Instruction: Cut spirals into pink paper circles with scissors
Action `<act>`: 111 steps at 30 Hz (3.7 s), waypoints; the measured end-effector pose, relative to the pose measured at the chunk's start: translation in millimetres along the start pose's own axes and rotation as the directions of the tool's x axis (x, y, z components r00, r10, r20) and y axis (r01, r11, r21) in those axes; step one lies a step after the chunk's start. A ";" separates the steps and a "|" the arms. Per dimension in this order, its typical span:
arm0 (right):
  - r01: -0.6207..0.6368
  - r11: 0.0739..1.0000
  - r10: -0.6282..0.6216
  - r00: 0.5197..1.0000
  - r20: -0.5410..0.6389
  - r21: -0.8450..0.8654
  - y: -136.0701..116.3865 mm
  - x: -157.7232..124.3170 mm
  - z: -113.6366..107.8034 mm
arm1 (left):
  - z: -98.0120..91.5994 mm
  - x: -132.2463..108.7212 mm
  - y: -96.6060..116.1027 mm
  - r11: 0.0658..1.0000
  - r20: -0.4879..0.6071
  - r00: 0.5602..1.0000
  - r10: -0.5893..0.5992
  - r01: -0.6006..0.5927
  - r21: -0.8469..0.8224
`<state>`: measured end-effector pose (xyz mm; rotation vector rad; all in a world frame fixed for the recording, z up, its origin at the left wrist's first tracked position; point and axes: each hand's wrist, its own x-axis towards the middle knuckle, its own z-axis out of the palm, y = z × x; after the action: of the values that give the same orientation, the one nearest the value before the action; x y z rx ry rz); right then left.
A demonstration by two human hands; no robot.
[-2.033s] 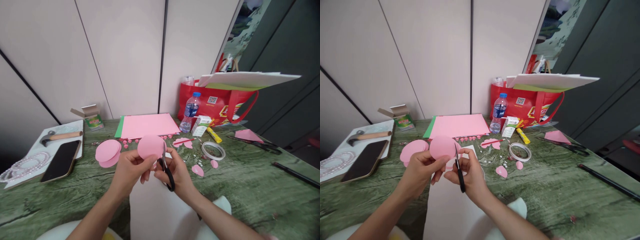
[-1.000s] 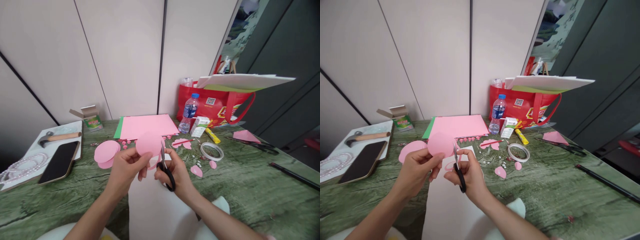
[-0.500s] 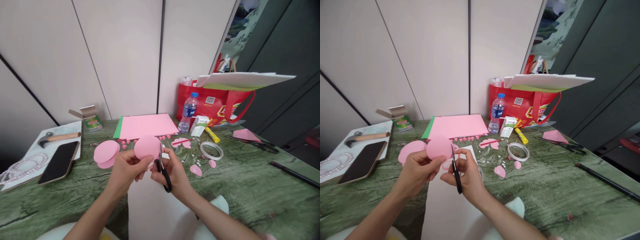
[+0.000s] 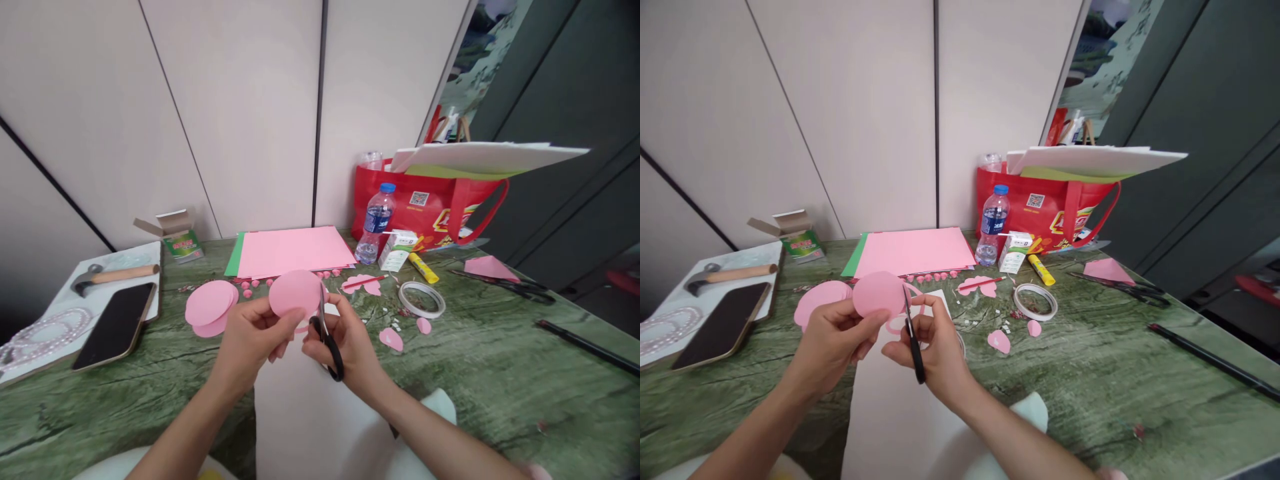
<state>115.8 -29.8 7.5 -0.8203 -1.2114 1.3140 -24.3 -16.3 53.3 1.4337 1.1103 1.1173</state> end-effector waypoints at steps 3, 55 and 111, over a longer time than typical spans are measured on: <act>-0.018 1.000 0.018 1.000 0.005 0.012 -1.3 -0.2 -0.5 | 0.3 0.1 1.9 1.000 -0.002 1.000 -0.005 0.005 0.011; 0.046 0.998 -0.044 0.998 0.033 -0.034 -4.5 -0.9 2.5 | 4.1 -2.6 1.9 0.999 0.007 0.999 -0.035 0.035 0.035; 0.042 0.999 -0.042 0.999 0.030 -0.018 -0.7 0.4 -0.1 | 2.6 -1.7 3.5 0.999 0.048 0.998 -0.029 0.030 -0.011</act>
<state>116.0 -29.4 8.1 -0.7873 -1.2596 1.2862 -21.7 -18.8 56.3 1.4235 1.0863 1.0615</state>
